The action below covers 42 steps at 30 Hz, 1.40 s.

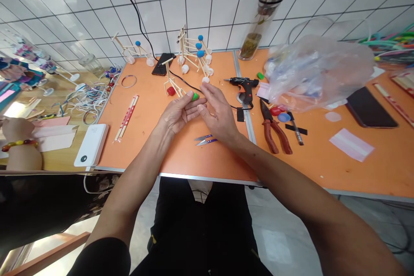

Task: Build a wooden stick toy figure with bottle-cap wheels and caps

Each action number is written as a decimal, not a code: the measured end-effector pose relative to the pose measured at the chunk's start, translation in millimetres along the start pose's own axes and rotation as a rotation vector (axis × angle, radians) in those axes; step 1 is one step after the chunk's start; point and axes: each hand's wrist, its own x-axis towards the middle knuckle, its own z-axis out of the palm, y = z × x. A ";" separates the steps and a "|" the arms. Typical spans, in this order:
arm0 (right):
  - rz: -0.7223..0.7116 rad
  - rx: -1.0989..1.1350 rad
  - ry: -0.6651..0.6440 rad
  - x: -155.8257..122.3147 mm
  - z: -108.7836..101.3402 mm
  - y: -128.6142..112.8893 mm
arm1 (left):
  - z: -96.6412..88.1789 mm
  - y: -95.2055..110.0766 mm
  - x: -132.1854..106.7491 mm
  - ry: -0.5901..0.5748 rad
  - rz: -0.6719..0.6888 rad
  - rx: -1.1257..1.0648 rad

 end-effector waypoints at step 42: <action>0.043 0.000 -0.017 12.3 -13.8 -13.6 | 0.3 -10.5 2.9 -0.037 0.064 0.158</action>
